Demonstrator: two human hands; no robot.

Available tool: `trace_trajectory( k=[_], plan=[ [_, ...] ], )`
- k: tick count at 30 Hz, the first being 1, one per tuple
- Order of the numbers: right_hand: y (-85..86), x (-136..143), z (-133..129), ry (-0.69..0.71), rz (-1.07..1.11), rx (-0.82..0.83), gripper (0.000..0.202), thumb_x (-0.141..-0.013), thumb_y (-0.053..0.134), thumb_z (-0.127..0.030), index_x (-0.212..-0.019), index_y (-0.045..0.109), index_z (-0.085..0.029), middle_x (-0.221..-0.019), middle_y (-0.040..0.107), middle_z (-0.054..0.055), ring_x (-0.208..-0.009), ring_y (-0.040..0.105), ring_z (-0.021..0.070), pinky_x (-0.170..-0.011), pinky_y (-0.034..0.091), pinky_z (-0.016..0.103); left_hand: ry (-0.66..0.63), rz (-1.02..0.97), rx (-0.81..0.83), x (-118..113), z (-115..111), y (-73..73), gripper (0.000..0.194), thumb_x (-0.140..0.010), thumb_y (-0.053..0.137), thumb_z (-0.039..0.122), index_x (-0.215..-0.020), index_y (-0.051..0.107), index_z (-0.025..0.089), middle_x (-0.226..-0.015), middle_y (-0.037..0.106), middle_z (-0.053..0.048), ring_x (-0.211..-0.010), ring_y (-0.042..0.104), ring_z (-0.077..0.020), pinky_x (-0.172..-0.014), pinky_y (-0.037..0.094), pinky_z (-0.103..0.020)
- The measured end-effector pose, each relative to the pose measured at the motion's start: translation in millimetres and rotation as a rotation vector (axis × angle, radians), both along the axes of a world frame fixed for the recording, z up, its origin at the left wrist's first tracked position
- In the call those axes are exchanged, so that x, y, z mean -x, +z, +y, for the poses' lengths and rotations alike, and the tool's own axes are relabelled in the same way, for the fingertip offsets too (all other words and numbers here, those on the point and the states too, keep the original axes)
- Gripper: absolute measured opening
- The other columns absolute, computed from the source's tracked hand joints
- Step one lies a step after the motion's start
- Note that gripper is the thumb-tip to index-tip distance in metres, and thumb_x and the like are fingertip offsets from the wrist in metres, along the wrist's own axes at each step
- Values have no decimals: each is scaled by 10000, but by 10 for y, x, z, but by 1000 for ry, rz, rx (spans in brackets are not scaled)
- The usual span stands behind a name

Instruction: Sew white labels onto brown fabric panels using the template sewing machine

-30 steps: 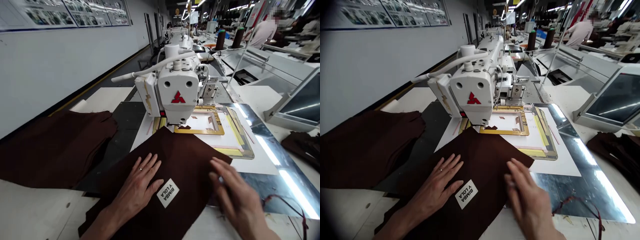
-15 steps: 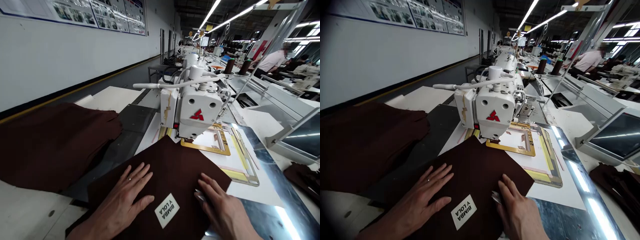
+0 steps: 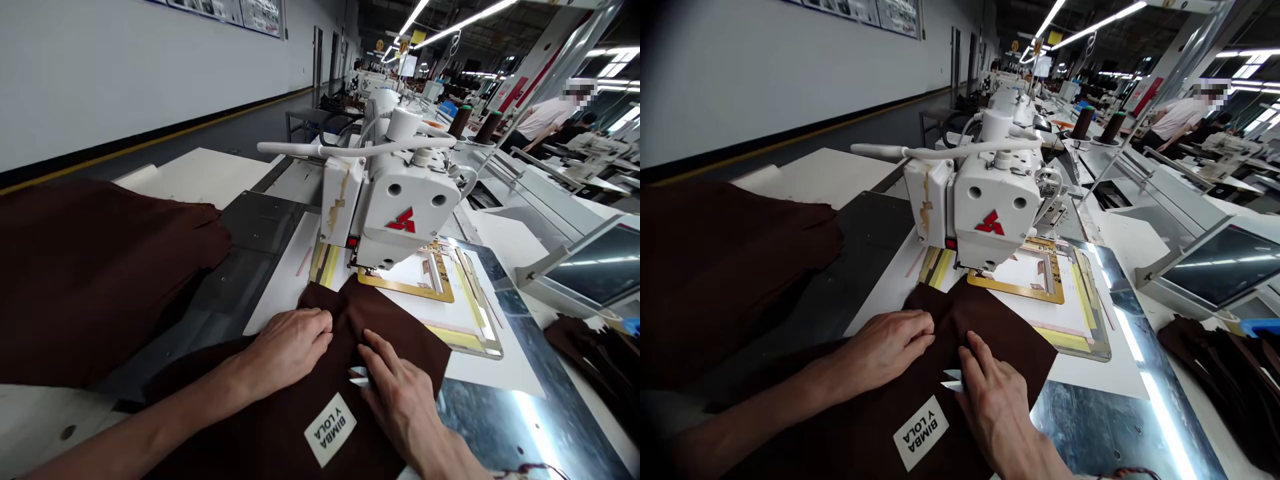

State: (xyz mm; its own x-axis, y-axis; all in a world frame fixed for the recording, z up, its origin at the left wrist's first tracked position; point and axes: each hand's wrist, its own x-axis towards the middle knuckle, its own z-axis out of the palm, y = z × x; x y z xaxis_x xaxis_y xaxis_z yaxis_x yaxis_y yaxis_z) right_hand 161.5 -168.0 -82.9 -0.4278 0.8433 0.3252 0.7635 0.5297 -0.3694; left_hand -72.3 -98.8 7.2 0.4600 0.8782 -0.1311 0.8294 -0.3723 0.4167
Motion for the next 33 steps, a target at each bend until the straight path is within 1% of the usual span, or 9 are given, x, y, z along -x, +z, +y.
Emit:
trace_trajectory(
  k=[3, 9, 19, 21, 24, 26, 28, 30, 33],
  plan=[
    [23, -34, -32, -14, 95, -5, 479, -933, 490, -167, -1412, 495, -156, -1530, 488, 177, -1205, 658, 254, -937, 604, 367, 31, -209, 209, 29, -50, 125, 218, -1011, 512, 372, -862, 596, 236, -938, 661, 2, -849, 627, -176, -742, 456, -266],
    [76, -51, -42, -30, 177, 28, 497, -940, 509, -194, -1435, 470, -191, -1525, 485, 159, -1277, 612, 262, -954, 600, 374, 107, -763, 737, 26, -255, 212, 315, -996, 550, 493, -876, 514, 204, -693, 420, 62, -598, 368, -100, -555, 330, -217],
    [104, -65, -52, 36, 247, 3, 352, -942, 452, -136, -1281, 525, -195, -1426, 556, 169, -1168, 671, 232, -897, 605, 342, 123, -831, 690, -80, -388, 207, 299, -993, 578, 482, -918, 573, 193, -720, 511, 49, -627, 456, -97, -583, 400, -206],
    [119, -99, -47, 59, 284, 22, 253, -953, 439, -141, -1171, 551, -202, -1343, 604, 154, -1105, 694, 221, -870, 605, 328, 141, -776, 654, 35, -417, 229, 319, -960, 630, 492, -1121, 626, 216, -984, 664, -23, -872, 623, -165, -774, 506, -267],
    [160, -186, 18, 31, 319, 100, 164, -997, 439, -188, -1077, 579, -216, -1236, 647, 120, -1010, 716, 201, -813, 604, 294, 204, -610, 693, 358, -544, 265, 618, -859, 753, 515, -1393, 557, 272, -1388, 607, -90, -1288, 568, -281, -1027, 473, -367],
    [167, -229, 113, -24, 289, 136, 145, -1030, 452, -263, -1034, 591, -222, -1194, 665, 100, -936, 723, 197, -758, 599, 287, 245, -527, 796, 576, -680, 289, 545, -851, 757, 534, -1292, 634, 237, -1248, 675, -87, -1166, 635, -277, -933, 507, -333],
    [150, -228, 222, -66, 213, 128, 168, -1040, 463, -322, -1012, 595, -222, -1167, 680, 82, -880, 722, 203, -716, 590, 301, 275, -517, 866, 707, -826, 297, 366, -894, 704, 543, -952, 689, 182, -886, 669, -33, -811, 636, -191, -713, 481, -258],
    [140, -182, 303, -97, 97, 95, 190, -1042, 459, -339, -1041, 608, -220, -1171, 685, 65, -819, 717, 205, -639, 568, 311, 325, -572, 880, 725, -946, 278, 459, -932, 647, 549, -685, 535, 178, -660, 484, 27, -596, 443, -116, -563, 354, -234],
    [213, -86, 305, -183, -55, 42, 253, -1040, 451, -329, -1214, 607, -231, -1258, 659, 60, -735, 700, 191, -498, 495, 301, 375, -721, 888, 597, -1047, 234, 527, -959, 611, 545, -639, 378, 197, -621, 333, 55, -563, 289, -94, -525, 243, -247]
  ],
)
